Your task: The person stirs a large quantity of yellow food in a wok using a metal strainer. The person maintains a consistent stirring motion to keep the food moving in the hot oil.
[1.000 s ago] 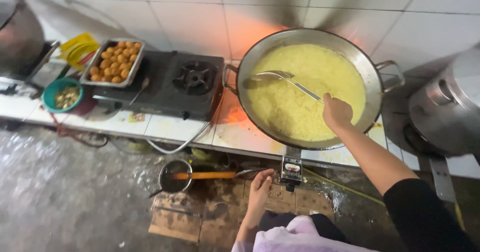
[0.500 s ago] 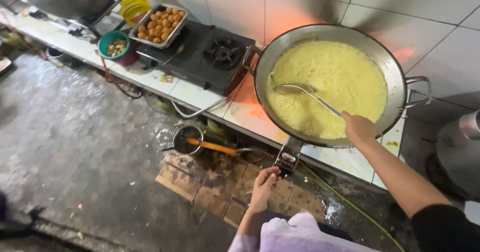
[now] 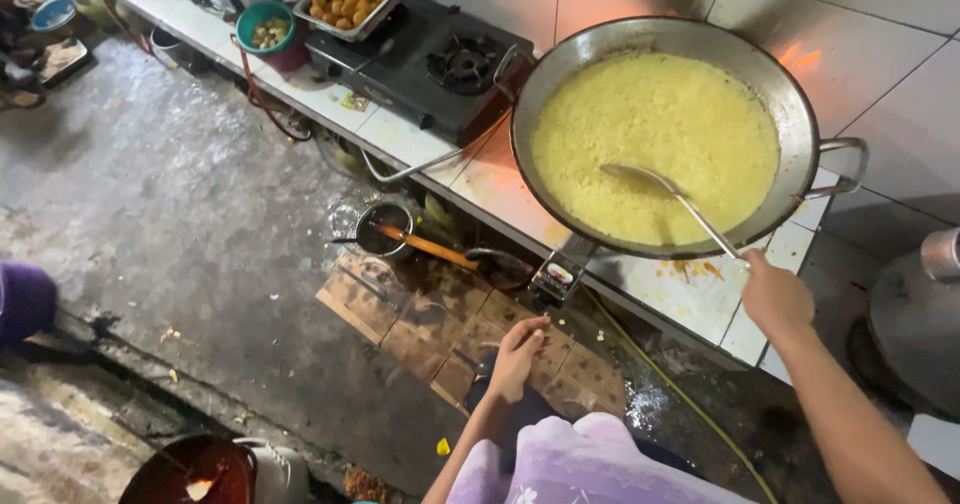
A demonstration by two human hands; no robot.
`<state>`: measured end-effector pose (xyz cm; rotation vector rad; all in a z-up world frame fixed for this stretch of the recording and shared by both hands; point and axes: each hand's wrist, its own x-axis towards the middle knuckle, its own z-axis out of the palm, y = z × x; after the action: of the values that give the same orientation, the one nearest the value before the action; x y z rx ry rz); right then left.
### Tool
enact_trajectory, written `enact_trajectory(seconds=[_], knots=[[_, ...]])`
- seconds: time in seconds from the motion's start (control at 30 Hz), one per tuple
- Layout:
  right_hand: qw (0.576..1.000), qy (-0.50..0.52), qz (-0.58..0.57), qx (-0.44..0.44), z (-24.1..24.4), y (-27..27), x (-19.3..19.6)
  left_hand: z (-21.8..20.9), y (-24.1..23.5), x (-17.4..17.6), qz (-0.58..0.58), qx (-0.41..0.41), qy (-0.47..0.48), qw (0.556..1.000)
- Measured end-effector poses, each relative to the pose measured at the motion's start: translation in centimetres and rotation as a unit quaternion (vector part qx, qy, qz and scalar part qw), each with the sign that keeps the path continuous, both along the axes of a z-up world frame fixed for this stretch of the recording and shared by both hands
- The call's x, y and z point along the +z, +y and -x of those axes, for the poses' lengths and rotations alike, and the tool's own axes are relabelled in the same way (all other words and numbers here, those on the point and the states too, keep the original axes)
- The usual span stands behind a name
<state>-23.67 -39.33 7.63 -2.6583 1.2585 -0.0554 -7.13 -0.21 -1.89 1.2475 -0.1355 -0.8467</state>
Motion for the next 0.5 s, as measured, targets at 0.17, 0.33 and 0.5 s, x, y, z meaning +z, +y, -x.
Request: enact_trajectory(seconds=[0.17, 0.33, 0.5], knots=[[0.997, -0.08, 0.009, 0.013, 2.5, -0.5, -0.4, 2.0, 0.9, -0.5, -0.032, 0.011, -0.01, 0.999], [0.987, -0.14, -0.071, 0.031, 2.0, -0.9, -4.6, 3.0, 0.8, 0.0, 0.0, 0.017, -0.067, 0.998], [0.98, -0.154, -0.106, 0.075, 0.4, 0.0, -9.3, 3.1, 0.4, 2.3, 0.007, 0.007, -0.075, 0.997]])
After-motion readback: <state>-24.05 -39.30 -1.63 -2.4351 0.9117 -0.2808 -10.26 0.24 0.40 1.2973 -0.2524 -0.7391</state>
